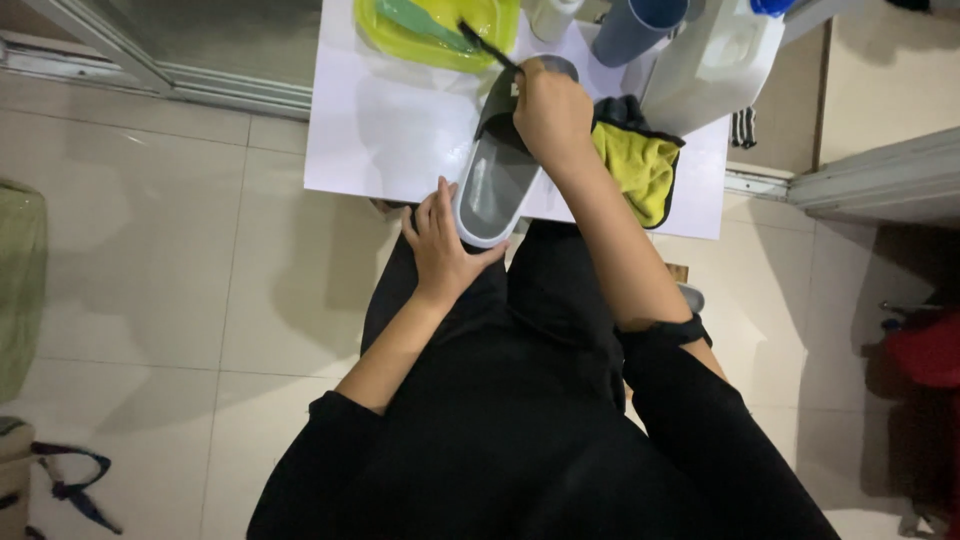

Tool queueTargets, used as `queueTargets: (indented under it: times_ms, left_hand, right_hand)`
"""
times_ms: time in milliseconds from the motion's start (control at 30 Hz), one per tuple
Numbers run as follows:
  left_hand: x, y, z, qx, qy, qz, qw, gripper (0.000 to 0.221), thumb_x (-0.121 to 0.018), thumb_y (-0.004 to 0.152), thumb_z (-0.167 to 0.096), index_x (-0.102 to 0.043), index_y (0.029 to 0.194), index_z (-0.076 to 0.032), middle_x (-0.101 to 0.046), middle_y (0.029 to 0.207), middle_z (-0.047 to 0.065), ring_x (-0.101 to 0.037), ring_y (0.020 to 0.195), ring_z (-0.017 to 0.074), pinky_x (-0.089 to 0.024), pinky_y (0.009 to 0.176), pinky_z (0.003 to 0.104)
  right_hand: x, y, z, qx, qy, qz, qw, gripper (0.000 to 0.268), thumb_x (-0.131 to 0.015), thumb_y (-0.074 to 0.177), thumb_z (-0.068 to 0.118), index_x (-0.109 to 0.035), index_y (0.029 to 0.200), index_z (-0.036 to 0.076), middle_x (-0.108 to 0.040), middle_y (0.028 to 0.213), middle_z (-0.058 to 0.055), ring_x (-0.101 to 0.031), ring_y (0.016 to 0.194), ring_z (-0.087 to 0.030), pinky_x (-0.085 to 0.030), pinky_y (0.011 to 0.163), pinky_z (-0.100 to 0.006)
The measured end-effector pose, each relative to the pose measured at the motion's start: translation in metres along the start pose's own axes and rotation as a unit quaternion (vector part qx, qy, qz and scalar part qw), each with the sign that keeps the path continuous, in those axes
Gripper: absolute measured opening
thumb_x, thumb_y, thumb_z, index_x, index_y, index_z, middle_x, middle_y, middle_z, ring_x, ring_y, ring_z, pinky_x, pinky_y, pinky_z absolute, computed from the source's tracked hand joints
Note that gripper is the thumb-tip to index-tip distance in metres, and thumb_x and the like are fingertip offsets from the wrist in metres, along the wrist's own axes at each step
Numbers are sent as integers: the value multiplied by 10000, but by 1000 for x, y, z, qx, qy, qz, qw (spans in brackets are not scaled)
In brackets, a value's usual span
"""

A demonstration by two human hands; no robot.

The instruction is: Cleaning and wiping a sandal using a brush and a cleaning cloth

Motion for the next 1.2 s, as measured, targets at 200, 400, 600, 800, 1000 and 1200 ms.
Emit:
queueTargets:
  times_ms: [200,400,600,800,1000,1200]
  left_hand:
    - [-4,-1,4,6,-3,4,1000,1208,-726,622,-675,-76,1412,-32,-465,1320,63,-433,1203,245,-282,988,535]
    - [-4,-2,5,11,-6,13,1000,1230,-751,602,-658,-68,1413,-33,-475,1305,61,-436,1199,252,-284,982,540]
    - [-10,-6,10,20,-43,19,999,1252,-782,586,-615,-33,1421,-59,-464,1315,53,-423,1206,262,-258,999,540]
    - [-6,-1,9,8,-101,-18,995,1269,-777,548,-613,-93,1404,26,-457,1273,97,-400,1136,289,-209,955,536]
    - [1,-2,6,8,-98,-35,995,1264,-766,550,-628,-114,1397,45,-479,1265,89,-433,1113,289,-245,949,525]
    - [8,-5,3,14,-166,-61,984,1302,-855,528,-496,-67,1405,57,-338,1351,196,-328,1200,384,-188,982,560]
  right_hand:
    - [29,-8,12,23,30,-97,995,185,-439,909,174,-557,976,50,-602,640,-105,-544,474,-319,-341,315,-396]
    - [29,-18,10,13,35,-104,994,181,-406,929,200,-525,983,74,-567,588,-66,-496,402,-303,-305,297,-388]
    - [73,-45,15,-47,137,-102,984,212,-390,939,211,-542,1028,94,-549,528,-68,-494,365,-265,-292,320,-366]
    - [82,-113,4,-132,201,-121,963,210,-464,943,185,-606,1030,57,-648,732,-198,-624,699,-399,-492,582,-456]
    - [57,-192,2,-124,189,-50,973,242,-509,902,164,-632,1105,116,-651,741,-203,-614,695,-404,-464,570,-477]
    - [64,-224,2,-191,271,-60,941,274,-457,922,111,-620,1141,95,-659,839,-205,-618,776,-391,-511,647,-440]
Point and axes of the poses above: each hand's wrist, its own y-axis towards the middle knuckle, its own x-axis out of the back of the hand, z = x × y, the point moved 10 cm from there along y, towards the middle knuckle
